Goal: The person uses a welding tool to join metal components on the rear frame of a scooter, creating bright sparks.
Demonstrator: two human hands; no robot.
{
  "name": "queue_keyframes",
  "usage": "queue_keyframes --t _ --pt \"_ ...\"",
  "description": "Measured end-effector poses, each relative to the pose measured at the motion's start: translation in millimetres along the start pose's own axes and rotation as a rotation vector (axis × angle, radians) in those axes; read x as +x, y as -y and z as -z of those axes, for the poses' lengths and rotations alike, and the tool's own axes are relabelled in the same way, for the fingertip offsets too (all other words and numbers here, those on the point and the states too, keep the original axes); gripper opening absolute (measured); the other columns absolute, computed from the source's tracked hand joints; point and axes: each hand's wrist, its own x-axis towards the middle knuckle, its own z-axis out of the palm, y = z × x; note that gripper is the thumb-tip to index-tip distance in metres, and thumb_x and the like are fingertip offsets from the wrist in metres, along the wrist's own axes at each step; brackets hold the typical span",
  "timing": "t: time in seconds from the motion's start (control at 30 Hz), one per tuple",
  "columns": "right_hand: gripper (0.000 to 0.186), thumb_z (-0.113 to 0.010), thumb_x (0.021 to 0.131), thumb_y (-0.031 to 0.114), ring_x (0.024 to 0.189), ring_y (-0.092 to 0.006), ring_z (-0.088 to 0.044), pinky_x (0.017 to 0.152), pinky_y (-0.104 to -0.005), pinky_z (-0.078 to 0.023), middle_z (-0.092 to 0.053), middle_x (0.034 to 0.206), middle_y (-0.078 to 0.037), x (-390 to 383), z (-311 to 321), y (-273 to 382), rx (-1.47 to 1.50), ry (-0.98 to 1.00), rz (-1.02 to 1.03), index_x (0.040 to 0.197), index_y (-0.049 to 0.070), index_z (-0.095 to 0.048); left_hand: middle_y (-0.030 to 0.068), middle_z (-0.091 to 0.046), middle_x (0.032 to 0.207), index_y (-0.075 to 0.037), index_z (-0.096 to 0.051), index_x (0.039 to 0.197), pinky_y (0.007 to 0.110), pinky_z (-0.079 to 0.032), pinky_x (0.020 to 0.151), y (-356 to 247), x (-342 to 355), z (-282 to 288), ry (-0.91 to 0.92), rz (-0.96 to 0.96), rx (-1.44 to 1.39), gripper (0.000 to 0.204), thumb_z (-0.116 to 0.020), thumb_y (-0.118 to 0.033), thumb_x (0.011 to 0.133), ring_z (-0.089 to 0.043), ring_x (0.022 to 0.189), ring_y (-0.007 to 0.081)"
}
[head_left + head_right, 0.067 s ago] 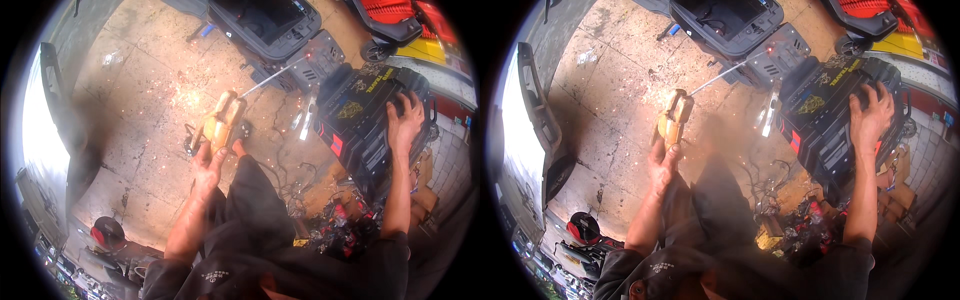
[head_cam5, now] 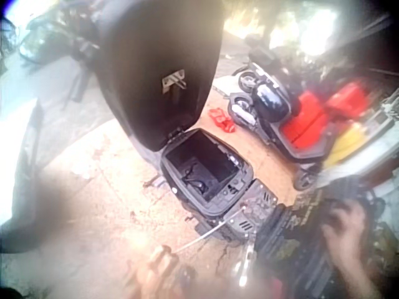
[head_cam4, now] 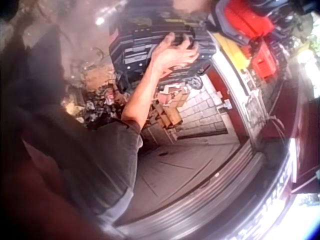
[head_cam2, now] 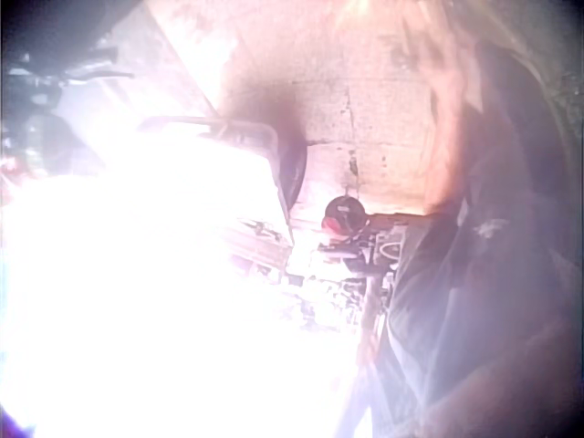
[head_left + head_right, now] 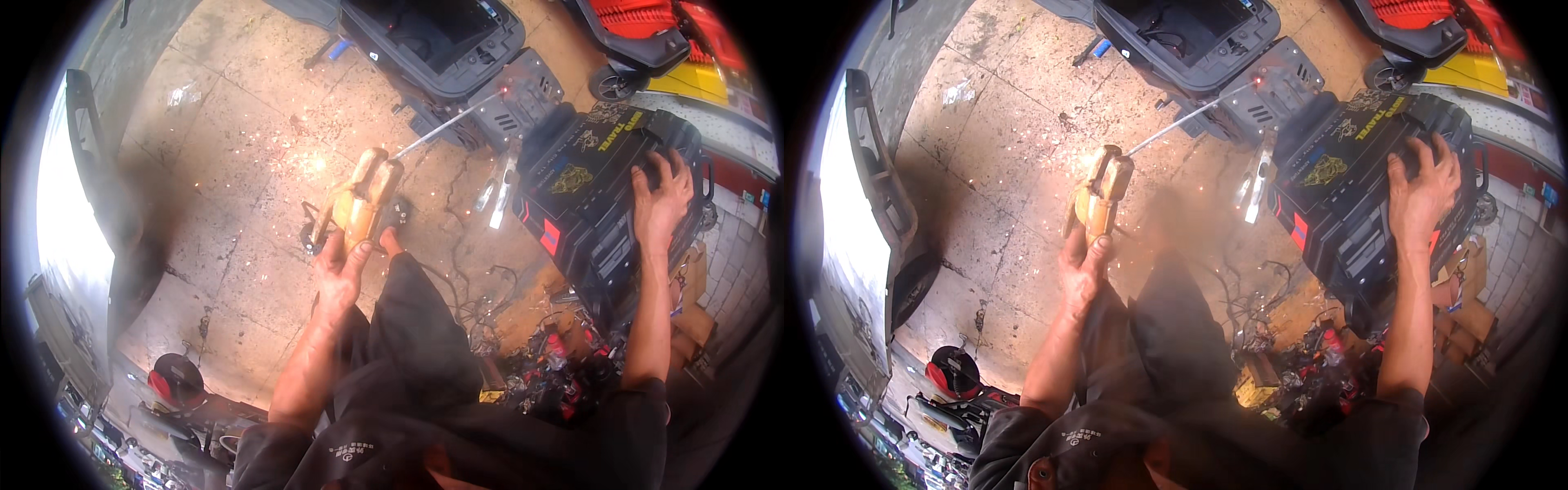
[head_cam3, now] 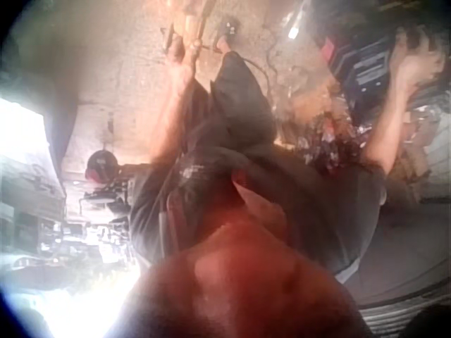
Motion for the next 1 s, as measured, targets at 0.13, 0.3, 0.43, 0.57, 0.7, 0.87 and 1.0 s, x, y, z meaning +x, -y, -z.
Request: queue_keyframes --t 0.13,0.3,0.43,0.57,0.7,0.87,1.0 --pt "0.035 -0.071 0.081 0.026 0.132 -0.0354 -0.034 0.105 -0.0512 -0.031 -0.045 0.14 -0.009 0.8 -1.3 -2.1 0.032 0.036 -0.018 0.115 0.018 -0.064 0.0112 -0.065 0.085 0.002 -0.061 0.11 0.031 -0.047 0.071 -10.9 -0.4 -6.5 -0.047 -0.112 -0.058 0.036 -0.069 -0.026 0.088 -0.057 0.079 0.0146" --pt "0.034 -0.07 0.082 0.027 0.13 -0.0364 -0.036 0.104 -0.0502 -0.033 -0.047 0.137 -0.011 2.0 -0.4 -0.5 -0.004 -0.022 0.022 0.114 0.018 -0.064 0.0107 -0.066 0.089 0.002 -0.061 0.112 0.031 -0.047 0.073 4.2 1.5 0.2 -0.005 0.004 -0.006 0.04 -0.069 -0.029 0.088 -0.057 0.081 0.0141" --pt "0.035 -0.07 0.082 0.028 0.129 -0.0359 -0.036 0.102 -0.0509 -0.034 -0.048 0.135 -0.012 2.0 -4.9 -6.1 -0.035 0.023 0.017 0.115 0.018 -0.064 0.0105 -0.066 0.087 0.003 -0.061 0.111 0.031 -0.047 0.074 -10.1 -1.0 2.3 0.034 -0.084 -0.03 0.039 -0.069 -0.028 0.088 -0.057 0.081 0.0141" --pt "0.035 -0.068 0.083 0.029 0.133 -0.0361 -0.033 0.105 -0.0528 -0.03 -0.045 0.14 -0.009 1.4 -1.9 -1.8 0.001 0.0 -0.007 0.116 0.018 -0.064 0.0105 -0.066 0.087 0.003 -0.061 0.109 0.03 -0.047 0.073 0.6 -3.0 0.5 -0.029 -0.031 -0.044 0.037 -0.069 -0.026 0.088 -0.056 0.081 0.014" --pt "0.035 -0.068 0.082 0.028 0.133 -0.0361 -0.033 0.105 -0.053 -0.03 -0.045 0.14 -0.009 1.7 0.5 -0.4 -0.002 0.012 -0.012 0.115 0.017 -0.064 0.0103 -0.066 0.087 0.003 -0.061 0.108 0.03 -0.047 0.073 3.5 -1.2 4.3 0.0 0.047 0.025 0.036 -0.07 -0.025 0.088 -0.056 0.081 0.0137" --pt "0.035 -0.07 0.082 0.026 0.133 -0.0359 -0.033 0.105 -0.0528 -0.03 -0.046 0.14 -0.01 1.1 0.3 0.4 0.003 0.004 -0.012 0.115 0.017 -0.064 0.0031 -0.061 0.091 0.003 -0.057 0.123 0.027 -0.047 0.071 1.0 0.7 3.3 0.041 0.013 -0.016 0.048 -0.069 -0.029 0.089 -0.055 0.08 0.0124" --pt "0.035 -0.07 0.082 0.026 0.133 -0.0358 -0.033 0.106 -0.0526 -0.03 -0.046 0.14 -0.01 1.0 0.9 0.2 0.002 0.001 -0.008 0.115 0.017 -0.064 0.0034 -0.061 0.093 0.003 -0.057 0.124 0.027 -0.047 0.071 3.5 2.3 3.6 0.046 0.019 0.039 0.049 -0.068 -0.029 0.089 -0.055 0.08 0.012"
